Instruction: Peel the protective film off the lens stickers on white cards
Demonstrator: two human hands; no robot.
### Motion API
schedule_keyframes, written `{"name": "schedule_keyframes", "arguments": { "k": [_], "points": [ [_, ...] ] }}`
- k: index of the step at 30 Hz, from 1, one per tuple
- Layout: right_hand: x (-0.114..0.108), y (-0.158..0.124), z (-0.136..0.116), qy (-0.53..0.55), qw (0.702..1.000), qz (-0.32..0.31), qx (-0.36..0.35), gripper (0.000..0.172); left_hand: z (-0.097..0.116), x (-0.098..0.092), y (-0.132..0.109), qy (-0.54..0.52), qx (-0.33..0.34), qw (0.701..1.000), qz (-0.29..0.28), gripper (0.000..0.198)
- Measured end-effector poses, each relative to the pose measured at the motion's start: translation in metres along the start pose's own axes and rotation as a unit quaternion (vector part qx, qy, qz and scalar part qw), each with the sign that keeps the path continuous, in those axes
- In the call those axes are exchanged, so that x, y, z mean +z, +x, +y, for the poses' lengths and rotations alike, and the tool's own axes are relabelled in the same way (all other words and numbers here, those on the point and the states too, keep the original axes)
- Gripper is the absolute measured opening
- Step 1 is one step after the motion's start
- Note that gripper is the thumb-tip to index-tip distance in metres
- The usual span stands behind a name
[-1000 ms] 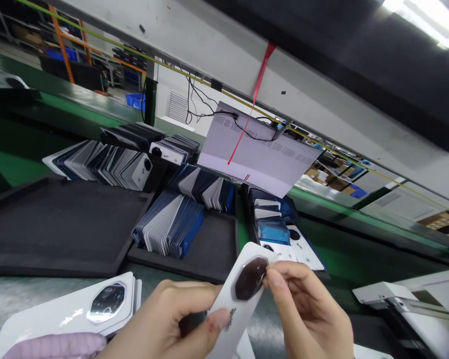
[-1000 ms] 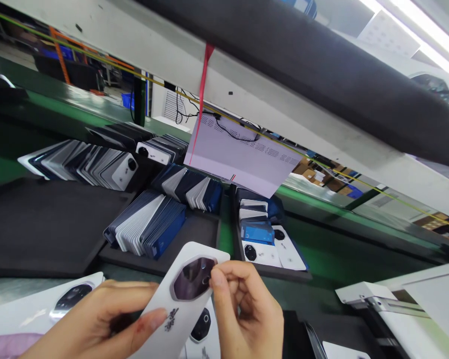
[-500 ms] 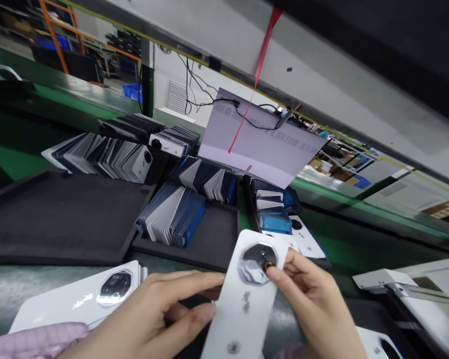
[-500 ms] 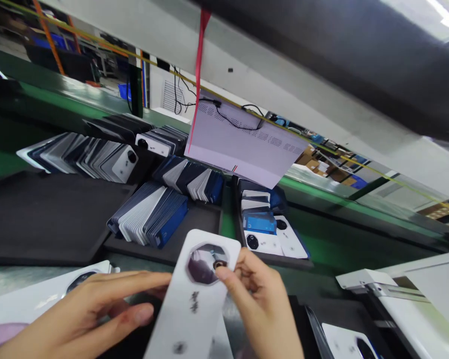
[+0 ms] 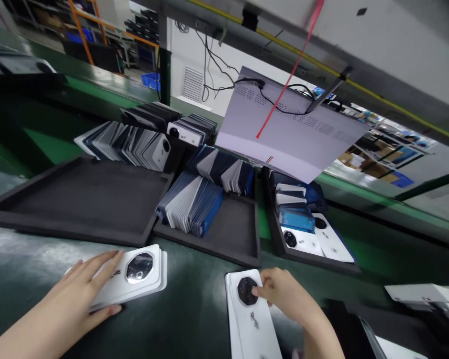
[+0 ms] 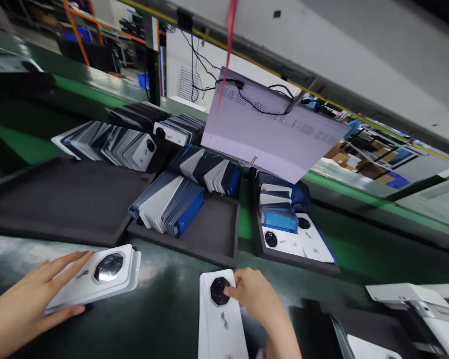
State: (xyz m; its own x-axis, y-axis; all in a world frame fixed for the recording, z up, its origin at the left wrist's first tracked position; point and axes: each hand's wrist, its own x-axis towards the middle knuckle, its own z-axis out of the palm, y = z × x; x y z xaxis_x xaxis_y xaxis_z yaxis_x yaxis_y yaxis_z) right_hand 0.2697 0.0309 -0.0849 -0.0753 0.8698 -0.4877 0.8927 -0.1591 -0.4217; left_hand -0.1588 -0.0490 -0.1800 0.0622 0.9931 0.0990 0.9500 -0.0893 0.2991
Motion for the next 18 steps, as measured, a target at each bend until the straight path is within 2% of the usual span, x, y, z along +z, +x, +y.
{"name": "schedule_keyframes", "arguments": {
  "k": [2,5,6,8,11,13,14,17,18],
  "points": [
    [0.001,0.005,0.003,-0.011,1.000,0.010,0.011,0.037,0.000,0.000,0.004,-0.012,-0.006,1.000,0.005,0.051],
    [-0.006,0.005,0.007,-0.018,0.998,0.056,0.032,0.007,-0.002,-0.003,0.006,-0.034,-0.013,0.999,0.021,0.048],
    [-0.009,0.003,0.007,-0.022,0.996,0.079,0.045,0.010,-0.003,-0.004,0.004,-0.043,-0.016,0.999,0.026,0.048],
    [-0.016,-0.006,0.003,-0.029,0.990,0.123,0.061,0.028,-0.005,-0.006,-0.001,-0.060,-0.022,0.997,0.033,0.050],
    [-0.017,-0.026,-0.022,-0.004,0.988,0.152,0.025,0.050,0.007,-0.015,-0.006,-0.088,-0.018,0.995,0.032,0.055],
    [-0.010,-0.043,-0.050,0.048,0.990,0.130,-0.040,0.052,0.031,-0.028,0.000,-0.128,-0.003,0.992,0.021,0.058],
    [-0.007,-0.051,-0.065,0.097,0.987,0.101,-0.078,0.051,0.047,-0.037,0.007,-0.182,-0.012,0.983,0.004,0.059],
    [0.000,-0.068,-0.103,0.194,0.969,0.002,-0.156,0.069,0.109,-0.062,0.034,-0.358,-0.042,0.933,-0.023,0.052],
    [0.000,-0.071,-0.111,0.224,0.960,-0.006,-0.165,0.072,0.129,-0.069,0.043,-0.384,-0.031,0.923,-0.027,0.055]
  ]
}}
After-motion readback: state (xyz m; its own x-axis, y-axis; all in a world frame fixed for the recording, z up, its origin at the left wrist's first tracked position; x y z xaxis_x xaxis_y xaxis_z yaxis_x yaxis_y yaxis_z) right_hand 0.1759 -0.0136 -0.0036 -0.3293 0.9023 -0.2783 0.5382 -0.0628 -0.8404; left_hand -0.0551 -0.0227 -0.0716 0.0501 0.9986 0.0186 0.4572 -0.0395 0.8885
